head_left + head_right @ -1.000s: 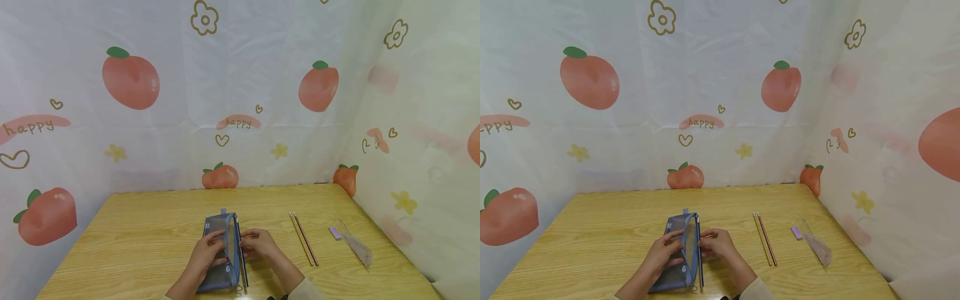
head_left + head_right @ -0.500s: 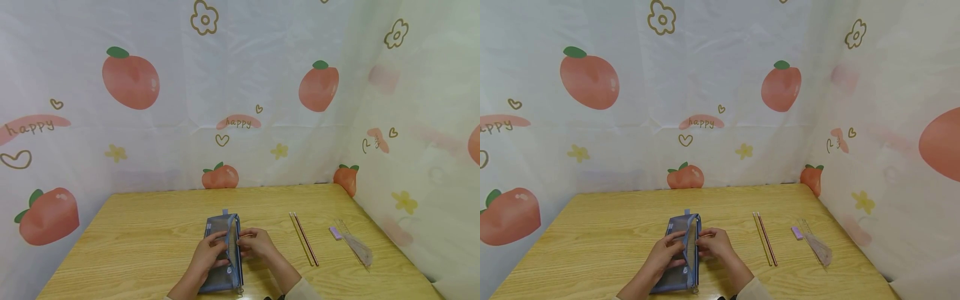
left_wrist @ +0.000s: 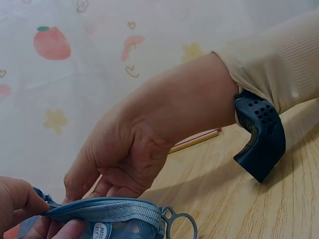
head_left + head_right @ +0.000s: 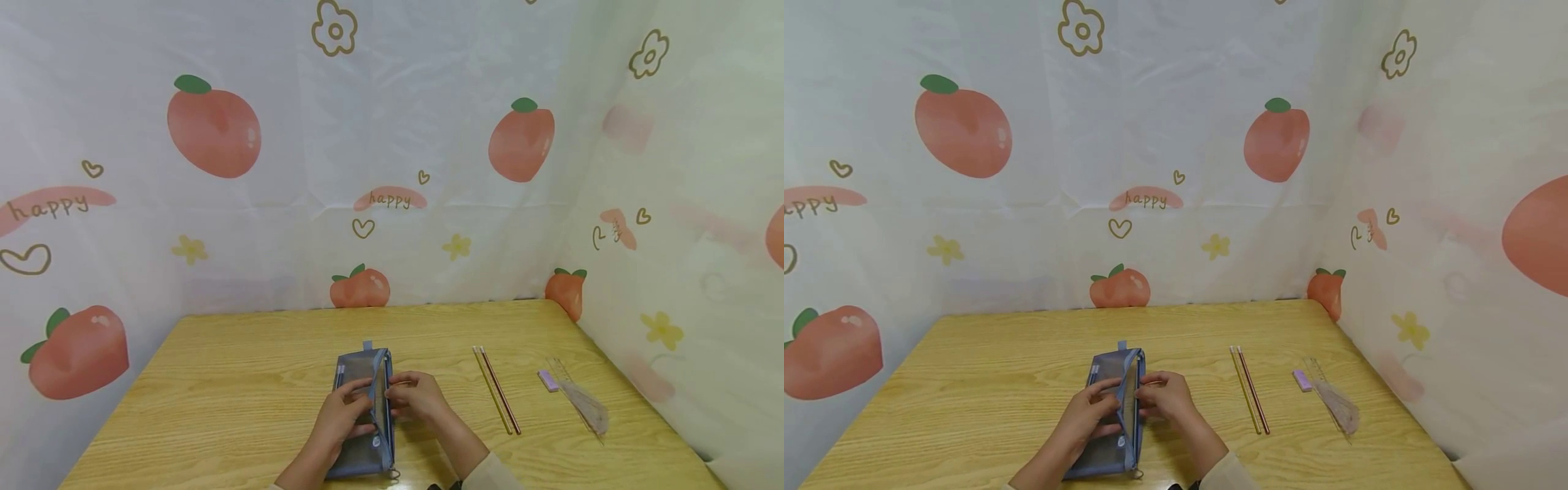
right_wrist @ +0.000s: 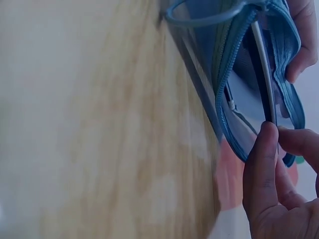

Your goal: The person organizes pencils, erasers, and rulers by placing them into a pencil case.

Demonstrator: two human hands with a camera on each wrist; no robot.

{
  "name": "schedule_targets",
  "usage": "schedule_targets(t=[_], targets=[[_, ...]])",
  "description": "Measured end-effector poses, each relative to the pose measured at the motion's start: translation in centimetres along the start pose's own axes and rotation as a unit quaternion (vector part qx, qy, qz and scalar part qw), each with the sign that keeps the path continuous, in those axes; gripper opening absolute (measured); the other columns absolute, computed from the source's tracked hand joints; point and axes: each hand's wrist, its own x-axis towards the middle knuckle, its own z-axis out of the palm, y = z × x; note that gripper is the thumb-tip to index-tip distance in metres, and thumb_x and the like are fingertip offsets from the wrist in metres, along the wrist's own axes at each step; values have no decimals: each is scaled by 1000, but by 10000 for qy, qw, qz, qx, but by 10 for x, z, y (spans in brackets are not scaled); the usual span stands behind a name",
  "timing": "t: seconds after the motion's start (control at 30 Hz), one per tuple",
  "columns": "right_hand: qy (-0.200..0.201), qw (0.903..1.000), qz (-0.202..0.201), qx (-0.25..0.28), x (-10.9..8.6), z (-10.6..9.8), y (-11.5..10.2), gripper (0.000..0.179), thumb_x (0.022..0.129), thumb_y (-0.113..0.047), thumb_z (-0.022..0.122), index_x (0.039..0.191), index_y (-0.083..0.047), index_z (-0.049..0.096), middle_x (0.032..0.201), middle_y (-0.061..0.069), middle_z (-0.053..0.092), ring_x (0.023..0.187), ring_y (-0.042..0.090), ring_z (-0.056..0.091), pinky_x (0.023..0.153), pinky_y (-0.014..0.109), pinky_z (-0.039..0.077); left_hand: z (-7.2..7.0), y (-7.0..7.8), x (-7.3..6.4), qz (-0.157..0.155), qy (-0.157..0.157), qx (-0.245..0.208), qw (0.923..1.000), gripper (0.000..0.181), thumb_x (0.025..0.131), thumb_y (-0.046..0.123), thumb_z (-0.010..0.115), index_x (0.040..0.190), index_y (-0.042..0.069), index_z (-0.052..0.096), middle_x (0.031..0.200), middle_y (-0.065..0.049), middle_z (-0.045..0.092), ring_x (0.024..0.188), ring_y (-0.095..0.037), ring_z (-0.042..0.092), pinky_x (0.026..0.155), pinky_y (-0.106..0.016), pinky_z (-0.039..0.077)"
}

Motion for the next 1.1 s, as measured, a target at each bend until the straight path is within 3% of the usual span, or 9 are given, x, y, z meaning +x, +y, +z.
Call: schedule_targets(t=[0.4,0.7,0.83,1.0,1.1], targets=[[-41,10000,-36,-54,4,1,4,33,77,-2,65,107,11,56,83,11,61,71,22,63,62,36,56,0,0,2,-33,73,35,10000,50,78,6,55,127,-2,46,109,-20,55,89,-25,59,64,-36,56],[-61,9999,-106,-38,-8,5,-9,31,78,0,64,105,13,55,83,11,62,71,24,63,63,36,56,0,3,0,-43,92,49,9999,50,79,6,54,127,-2,46,110,-20,55,90,-25,59,64,-36,56],[-58,9999,-126,45,2,3,3,30,77,0,65,103,11,57,80,10,63,69,23,63,59,34,56,0,5,-1,-5,46,10,10000,49,80,5,53,128,-3,45,111,-21,55,90,-24,59,64,-37,56],[-99,9997,-177,114,2,1,3,30,76,1,65,103,13,57,79,10,62,68,23,63,59,34,56,-1,5,-1,-15,21,-37,10000,51,80,5,52,129,-4,43,110,-20,55,87,-24,59,64,-38,55],[-109,9994,-311,-104,1,-9,1,30,77,-1,64,103,14,57,80,13,62,68,25,63,59,37,56,-1,5,0,-36,57,-61,10000,51,79,4,53,129,-3,43,107,-19,56,85,-22,59,64,-38,55]])
